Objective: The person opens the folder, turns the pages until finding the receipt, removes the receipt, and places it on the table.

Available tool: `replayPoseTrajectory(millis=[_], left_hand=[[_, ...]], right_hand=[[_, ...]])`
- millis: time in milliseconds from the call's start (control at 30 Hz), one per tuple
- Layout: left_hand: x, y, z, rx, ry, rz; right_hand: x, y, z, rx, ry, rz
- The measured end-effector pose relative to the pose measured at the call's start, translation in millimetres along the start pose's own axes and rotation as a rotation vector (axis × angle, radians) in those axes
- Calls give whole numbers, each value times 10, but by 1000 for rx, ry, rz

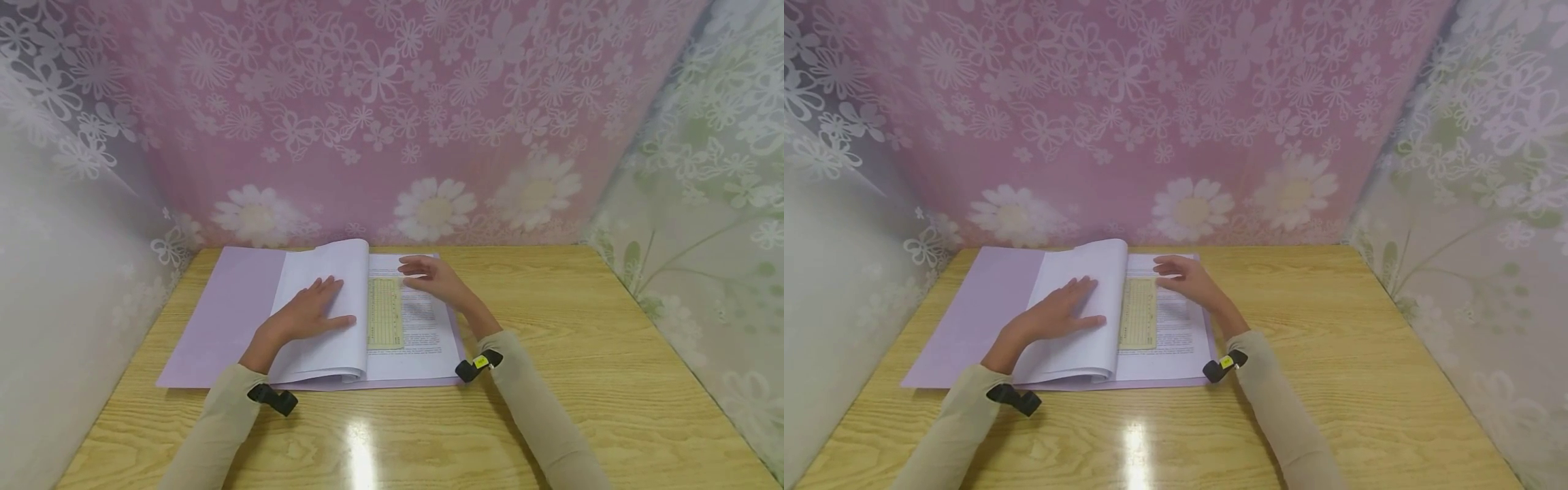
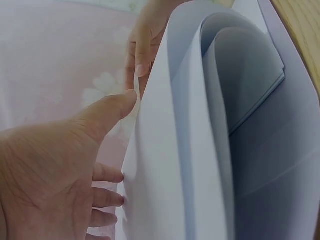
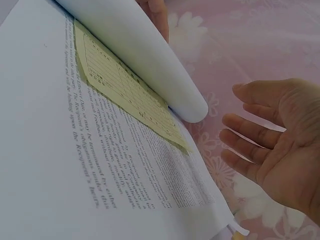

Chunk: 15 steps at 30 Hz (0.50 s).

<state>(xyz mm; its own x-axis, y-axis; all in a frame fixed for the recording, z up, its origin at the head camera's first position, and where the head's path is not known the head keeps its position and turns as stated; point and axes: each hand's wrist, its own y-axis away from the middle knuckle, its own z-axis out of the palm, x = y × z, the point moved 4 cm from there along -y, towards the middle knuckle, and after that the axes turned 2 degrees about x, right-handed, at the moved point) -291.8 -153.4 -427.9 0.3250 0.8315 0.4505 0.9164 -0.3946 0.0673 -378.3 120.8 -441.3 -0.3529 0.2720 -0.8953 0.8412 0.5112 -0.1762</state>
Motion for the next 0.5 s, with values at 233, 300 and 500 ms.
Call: replayPoseTrajectory(millis=[233, 300, 500], left_hand=[[-32, -18, 24, 27, -16, -14], [-47, -21, 28, 29, -14, -16], [-68, -2, 0, 13, -9, -25]], right_hand=[[-21, -74, -104, 1, 54, 11], [-29, -107, -129, -8, 74, 4], [-21, -211, -162, -45, 139, -24]])
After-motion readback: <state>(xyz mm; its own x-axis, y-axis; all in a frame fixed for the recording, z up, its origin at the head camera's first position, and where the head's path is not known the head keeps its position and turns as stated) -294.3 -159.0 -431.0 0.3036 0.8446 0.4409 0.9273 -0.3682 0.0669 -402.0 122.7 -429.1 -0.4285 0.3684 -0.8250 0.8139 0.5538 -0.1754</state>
